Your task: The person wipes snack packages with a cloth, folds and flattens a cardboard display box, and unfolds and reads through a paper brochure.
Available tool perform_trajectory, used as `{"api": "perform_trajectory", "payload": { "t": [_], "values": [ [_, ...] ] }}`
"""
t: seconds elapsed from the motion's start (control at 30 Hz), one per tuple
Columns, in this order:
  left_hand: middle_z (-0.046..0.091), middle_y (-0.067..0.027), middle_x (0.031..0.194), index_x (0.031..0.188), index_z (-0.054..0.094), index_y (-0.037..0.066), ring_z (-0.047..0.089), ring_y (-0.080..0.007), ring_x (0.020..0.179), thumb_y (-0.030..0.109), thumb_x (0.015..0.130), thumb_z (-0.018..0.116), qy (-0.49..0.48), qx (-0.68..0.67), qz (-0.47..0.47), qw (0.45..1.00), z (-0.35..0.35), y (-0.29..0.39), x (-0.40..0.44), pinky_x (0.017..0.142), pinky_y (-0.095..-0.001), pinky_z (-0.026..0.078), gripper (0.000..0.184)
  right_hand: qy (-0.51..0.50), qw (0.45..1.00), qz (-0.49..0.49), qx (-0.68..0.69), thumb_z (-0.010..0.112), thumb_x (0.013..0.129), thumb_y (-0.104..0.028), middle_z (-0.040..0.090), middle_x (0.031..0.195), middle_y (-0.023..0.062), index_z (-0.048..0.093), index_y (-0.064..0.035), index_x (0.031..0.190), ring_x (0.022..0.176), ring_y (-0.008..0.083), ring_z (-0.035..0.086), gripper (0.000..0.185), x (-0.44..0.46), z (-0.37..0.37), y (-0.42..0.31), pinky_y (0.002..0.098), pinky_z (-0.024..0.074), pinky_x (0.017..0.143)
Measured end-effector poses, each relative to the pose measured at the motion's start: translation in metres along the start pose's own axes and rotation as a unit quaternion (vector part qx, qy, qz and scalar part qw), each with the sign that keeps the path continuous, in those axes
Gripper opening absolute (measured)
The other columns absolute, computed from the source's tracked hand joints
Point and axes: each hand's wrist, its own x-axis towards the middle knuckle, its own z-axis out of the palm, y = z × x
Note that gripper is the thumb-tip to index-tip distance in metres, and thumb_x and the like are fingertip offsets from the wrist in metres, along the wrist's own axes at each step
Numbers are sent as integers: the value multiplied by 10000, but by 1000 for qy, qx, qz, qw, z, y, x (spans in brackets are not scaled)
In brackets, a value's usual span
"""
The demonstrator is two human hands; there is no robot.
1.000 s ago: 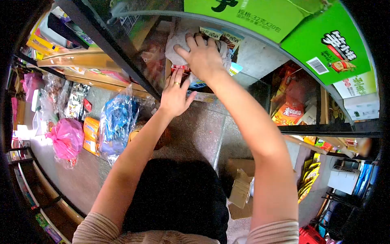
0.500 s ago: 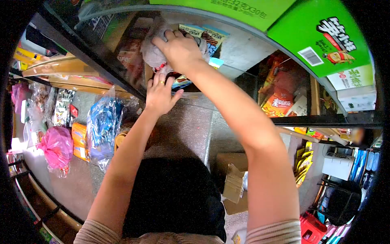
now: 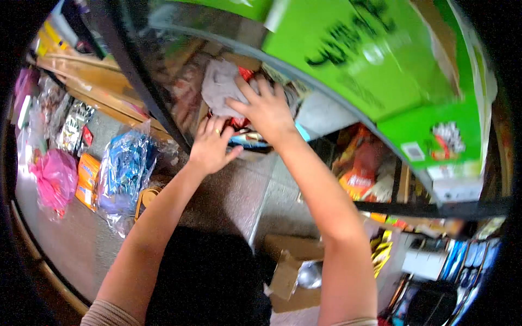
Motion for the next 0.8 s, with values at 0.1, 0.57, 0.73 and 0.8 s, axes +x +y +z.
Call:
{"api": "perform_trajectory", "payload": {
  "t": [0.1, 0.57, 0.73, 0.8],
  "values": [
    [394, -194, 1206, 1027, 484, 38, 313, -342, 1173, 462, 789, 506, -37, -9, -1, 999, -2, -3, -1, 1015, -456, 204, 487, 15, 995, 18, 96, 586, 651, -80, 443, 1244, 37, 565, -256, 1042, 1070, 317, 430, 429, 0, -12, 8, 432, 378, 884],
    [385, -182, 1238, 1078, 474, 34, 301, -341, 1191, 515, 750, 538, -9, -16, 8, 1000, 6, -15, -3, 1031, -442, 185, 586, 54, 982, 140, 115, 624, 717, -172, 480, 1133, 201, 426, -51, 1172, 1021, 392, 450, 510, -23, 12, 67, 444, 390, 846],
    [378, -189, 1223, 1066, 468, 21, 299, -343, 1182, 505, 745, 551, -12, -17, 12, 1000, 6, -11, -3, 1025, -444, 196, 587, 151, 869, 305, 360, 569, 796, -204, 484, 1166, 200, 442, -2, 1148, 1091, 350, 453, 426, -25, 0, 66, 371, 362, 903],
    [386, -197, 1205, 1065, 463, 12, 310, -353, 1170, 506, 731, 565, 8, -29, 17, 999, 6, -11, -4, 1021, -450, 201, 604, 199, 826, 374, 372, 519, 846, -270, 451, 1218, 184, 412, 14, 1199, 1129, 304, 421, 466, -48, 0, 81, 347, 296, 960]
  ]
}}
